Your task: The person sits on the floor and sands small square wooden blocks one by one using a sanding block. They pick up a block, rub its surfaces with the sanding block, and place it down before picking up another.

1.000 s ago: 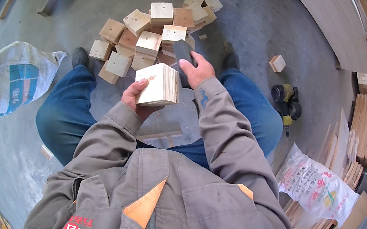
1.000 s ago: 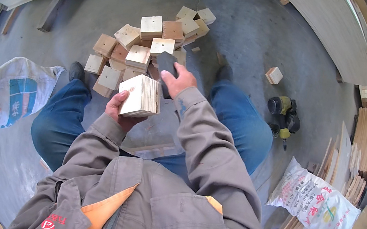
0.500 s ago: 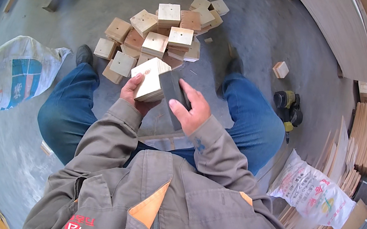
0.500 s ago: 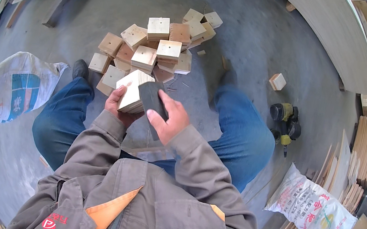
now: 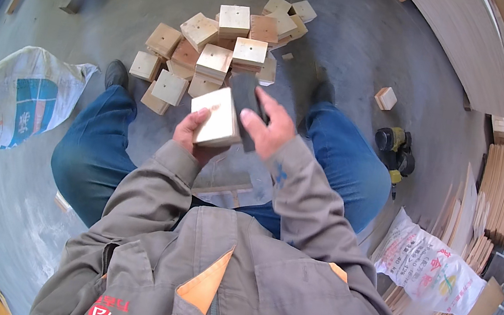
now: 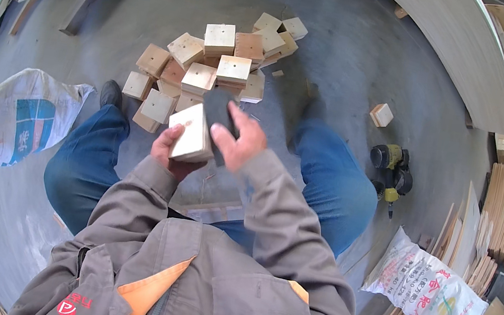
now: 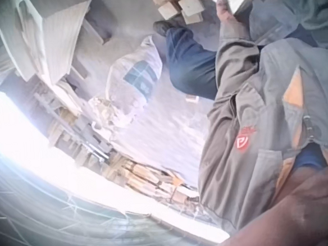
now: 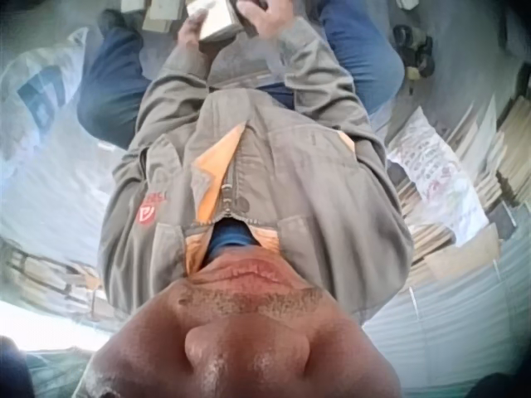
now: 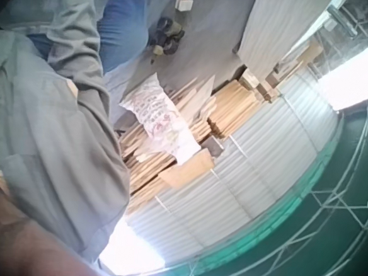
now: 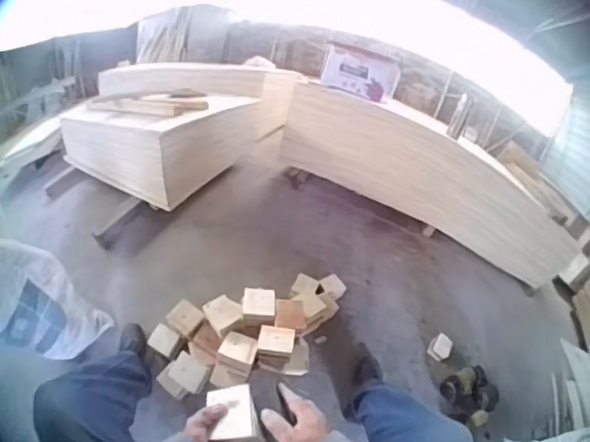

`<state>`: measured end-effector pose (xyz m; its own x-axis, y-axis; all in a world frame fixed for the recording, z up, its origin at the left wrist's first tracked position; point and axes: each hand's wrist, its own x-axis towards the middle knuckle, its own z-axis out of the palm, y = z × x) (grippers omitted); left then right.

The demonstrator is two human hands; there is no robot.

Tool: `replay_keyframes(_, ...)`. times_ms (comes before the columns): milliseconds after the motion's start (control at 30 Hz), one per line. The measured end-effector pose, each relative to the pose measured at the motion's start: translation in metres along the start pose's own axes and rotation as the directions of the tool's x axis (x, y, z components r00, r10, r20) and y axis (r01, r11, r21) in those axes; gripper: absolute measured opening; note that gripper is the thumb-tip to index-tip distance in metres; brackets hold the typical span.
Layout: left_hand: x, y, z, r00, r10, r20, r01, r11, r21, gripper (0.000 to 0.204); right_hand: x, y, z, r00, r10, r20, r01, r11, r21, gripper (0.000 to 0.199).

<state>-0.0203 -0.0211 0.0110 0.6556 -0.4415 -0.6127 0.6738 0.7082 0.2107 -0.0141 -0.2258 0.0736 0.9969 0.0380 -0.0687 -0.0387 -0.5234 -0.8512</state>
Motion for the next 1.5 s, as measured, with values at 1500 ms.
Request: replay_keyframes(1500,-0.012,0.014,0.006,0.996,0.006,0.091,-0.001,0.998,-0.06,0.072,-0.018,-0.008,-0.016,0.999,0.032,-0.015,-0.029,0.987,0.16,0.064)
